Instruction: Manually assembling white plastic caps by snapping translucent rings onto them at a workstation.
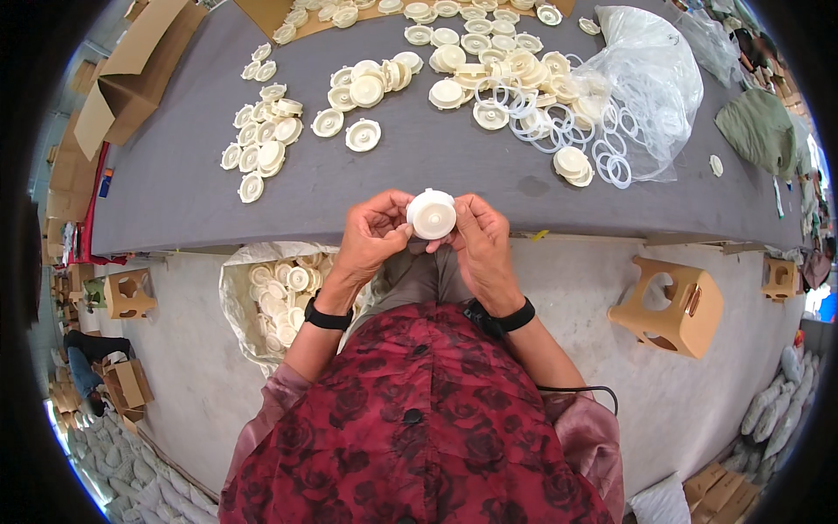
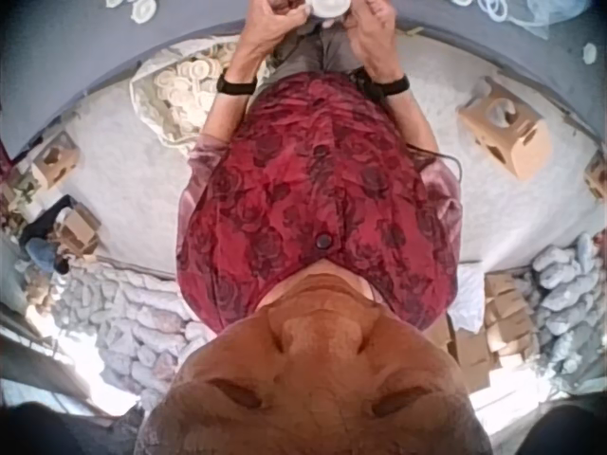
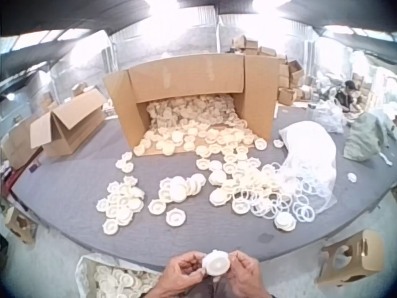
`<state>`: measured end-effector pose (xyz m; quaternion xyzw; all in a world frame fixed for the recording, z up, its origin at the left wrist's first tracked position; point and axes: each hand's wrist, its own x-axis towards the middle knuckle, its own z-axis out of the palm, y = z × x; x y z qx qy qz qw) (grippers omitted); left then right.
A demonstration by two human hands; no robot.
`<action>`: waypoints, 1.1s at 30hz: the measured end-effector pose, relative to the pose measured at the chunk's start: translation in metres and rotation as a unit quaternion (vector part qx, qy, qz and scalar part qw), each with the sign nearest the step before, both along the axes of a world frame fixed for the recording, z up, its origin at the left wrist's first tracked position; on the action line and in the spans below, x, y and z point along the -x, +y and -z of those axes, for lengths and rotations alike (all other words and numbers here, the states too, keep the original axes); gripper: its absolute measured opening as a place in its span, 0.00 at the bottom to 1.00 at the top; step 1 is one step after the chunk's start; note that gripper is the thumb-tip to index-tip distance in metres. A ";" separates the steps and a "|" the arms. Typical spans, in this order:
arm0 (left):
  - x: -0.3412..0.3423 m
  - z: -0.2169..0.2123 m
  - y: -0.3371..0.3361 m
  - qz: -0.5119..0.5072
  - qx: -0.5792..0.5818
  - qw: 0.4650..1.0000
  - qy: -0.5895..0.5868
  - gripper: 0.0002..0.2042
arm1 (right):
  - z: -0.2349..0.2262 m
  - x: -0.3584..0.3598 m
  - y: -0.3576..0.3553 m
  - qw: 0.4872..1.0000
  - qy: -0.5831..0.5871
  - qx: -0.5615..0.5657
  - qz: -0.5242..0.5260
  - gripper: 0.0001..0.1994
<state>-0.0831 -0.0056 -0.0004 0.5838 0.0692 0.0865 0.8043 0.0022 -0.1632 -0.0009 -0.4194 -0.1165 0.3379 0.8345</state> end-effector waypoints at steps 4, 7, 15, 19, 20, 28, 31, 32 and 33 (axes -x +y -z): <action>-0.012 0.008 -0.015 -0.047 0.005 0.998 -0.035 0.19 | 0.011 0.003 0.003 0.999 0.027 -0.032 0.012 0.13; -0.017 0.012 -0.025 -0.069 0.035 0.995 -0.058 0.21 | 0.017 0.006 0.008 0.995 0.076 -0.048 0.045 0.13; -0.011 0.009 -0.010 -0.084 0.131 0.988 -0.019 0.25 | 0.000 -0.012 0.005 0.996 0.001 0.083 0.024 0.11; -0.009 0.008 0.009 -0.002 0.191 0.982 0.010 0.27 | -0.005 -0.033 -0.010 0.994 0.017 0.049 -0.101 0.17; -0.010 0.008 0.009 -0.001 0.191 0.982 0.011 0.27 | -0.007 -0.037 -0.012 0.990 0.002 0.054 -0.132 0.18; -0.011 0.024 -0.015 0.000 0.298 0.955 -0.006 0.29 | -0.004 -0.028 -0.009 0.993 0.051 0.002 -0.110 0.16; -0.008 0.023 -0.021 -0.021 0.333 0.943 0.001 0.31 | 0.001 -0.022 -0.006 0.996 0.026 0.018 -0.080 0.16; -0.008 0.024 -0.022 -0.022 0.333 0.943 0.003 0.31 | 0.001 -0.019 -0.005 0.997 0.024 0.017 -0.065 0.16; -0.008 0.025 -0.023 -0.018 0.337 0.941 -0.008 0.31 | 0.002 -0.015 -0.004 0.998 0.023 0.016 -0.050 0.16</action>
